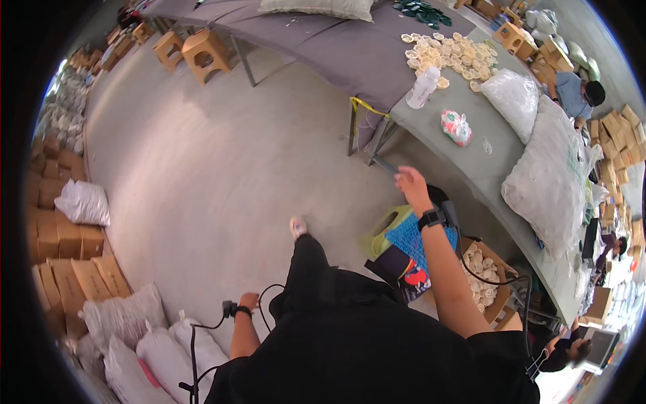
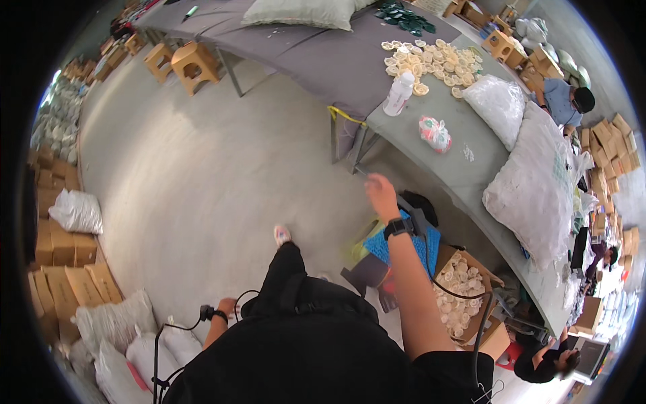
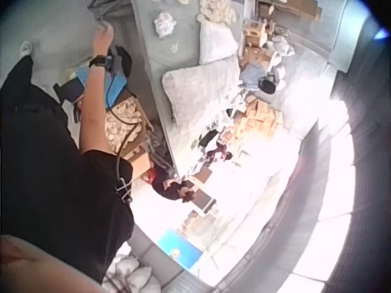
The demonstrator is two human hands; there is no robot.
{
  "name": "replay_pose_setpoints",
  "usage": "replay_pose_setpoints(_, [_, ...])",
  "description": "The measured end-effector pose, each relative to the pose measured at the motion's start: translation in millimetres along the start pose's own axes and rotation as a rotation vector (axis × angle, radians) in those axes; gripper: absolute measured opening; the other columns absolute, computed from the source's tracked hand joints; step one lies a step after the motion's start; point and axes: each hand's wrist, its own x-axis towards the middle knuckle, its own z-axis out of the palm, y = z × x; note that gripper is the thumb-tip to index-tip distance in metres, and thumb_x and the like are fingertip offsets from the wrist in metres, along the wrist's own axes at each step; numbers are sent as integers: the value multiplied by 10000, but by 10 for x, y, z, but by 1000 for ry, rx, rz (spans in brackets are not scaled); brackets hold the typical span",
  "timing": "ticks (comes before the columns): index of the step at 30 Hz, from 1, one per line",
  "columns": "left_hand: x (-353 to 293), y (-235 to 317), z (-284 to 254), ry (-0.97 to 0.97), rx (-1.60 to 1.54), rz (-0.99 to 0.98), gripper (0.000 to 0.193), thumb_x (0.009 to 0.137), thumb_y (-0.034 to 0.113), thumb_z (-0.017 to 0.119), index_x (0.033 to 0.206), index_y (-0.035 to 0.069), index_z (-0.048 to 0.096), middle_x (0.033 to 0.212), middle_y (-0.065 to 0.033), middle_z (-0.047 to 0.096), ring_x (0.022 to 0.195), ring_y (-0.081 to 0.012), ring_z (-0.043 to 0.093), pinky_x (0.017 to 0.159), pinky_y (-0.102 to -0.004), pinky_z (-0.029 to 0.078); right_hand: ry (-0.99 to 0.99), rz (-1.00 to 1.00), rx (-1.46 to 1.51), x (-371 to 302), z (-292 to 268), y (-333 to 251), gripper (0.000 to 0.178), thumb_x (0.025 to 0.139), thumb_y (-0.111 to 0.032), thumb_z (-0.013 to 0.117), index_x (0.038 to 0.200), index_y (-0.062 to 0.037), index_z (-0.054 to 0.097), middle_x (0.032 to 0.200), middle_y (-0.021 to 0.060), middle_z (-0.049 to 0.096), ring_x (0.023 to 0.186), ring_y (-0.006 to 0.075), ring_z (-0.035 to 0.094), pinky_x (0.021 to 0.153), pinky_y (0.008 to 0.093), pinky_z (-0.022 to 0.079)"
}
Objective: Manually assembling small white plastic components and organizing them into stacks and containers.
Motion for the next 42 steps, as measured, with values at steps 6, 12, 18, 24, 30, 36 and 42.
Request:
replay_pose_setpoints(6, [1091, 988, -1265, -284, 854, 430, 255, 911, 208, 395, 1037, 66, 566, 961, -77, 655, 797, -192, 656, 558, -402, 514, 611, 15, -13, 1736, 223, -519, 848, 708, -227, 753, 1372, -42, 259, 1281, 186, 426, 1003, 240, 542, 848, 343, 447])
replay_pose_setpoints(12, [2553, 2813, -2482, 24, -507, 91, 257, 850, 157, 510, 1002, -30, 600, 852, -143, 630, 761, -211, 636, 604, -327, 555, 1267, 146, -353, 3079, -85, -374, 989, 623, -235, 817, 1376, -11, 217, 1343, 206, 338, 1177, 271, 434, 957, 377, 376])
replay_pose_setpoints(18, [3638, 4974, -3707, 71, -246, 482, 249, 884, 149, 471, 1005, -25, 600, 846, -106, 634, 743, -174, 628, 616, -277, 516, 1164, 81, 10, 3345, -571, -400, 787, 622, -174, 803, 1253, 19, 375, 1197, 149, 494, 1085, 256, 524, 930, 367, 416])
replay_pose_setpoints(24, [3400, 7313, -3712, 10, -287, 580, 224, 904, 87, 459, 1070, -13, 572, 1007, -103, 608, 922, -167, 601, 747, -269, 497, 1302, -248, 128, 2805, -2232, -508, 638, 716, -23, 734, 1239, 11, 371, 1213, 140, 484, 1119, 227, 504, 961, 355, 424])
replay_pose_setpoints(30, [3145, 8537, -2799, -197, -229, 765, 235, 892, 86, 494, 1100, 14, 576, 1030, -88, 620, 929, -166, 595, 788, -270, 474, 1626, -52, 21, 2620, -3169, 164, 674, 706, -69, 757, 1231, 32, 347, 1185, 163, 506, 1060, 236, 546, 894, 341, 486])
replay_pose_setpoints(36, [2946, 8872, -2597, -245, 64, 728, 256, 862, 109, 533, 1098, 21, 579, 1054, -106, 630, 971, -191, 598, 844, -300, 457, 1843, 157, -68, 2544, -3668, 492, 683, 689, -124, 781, 1200, 47, 361, 1166, 180, 514, 1032, 259, 562, 879, 346, 490])
replay_pose_setpoints(42, [3182, 8734, -2769, -296, 167, 685, 240, 889, 57, 486, 1106, -19, 554, 1041, -90, 608, 947, -163, 598, 797, -276, 481, 1728, 276, -144, 2452, -3811, 856, 820, 651, -166, 812, 1277, 21, 316, 1194, 166, 500, 1102, 283, 515, 963, 382, 405])
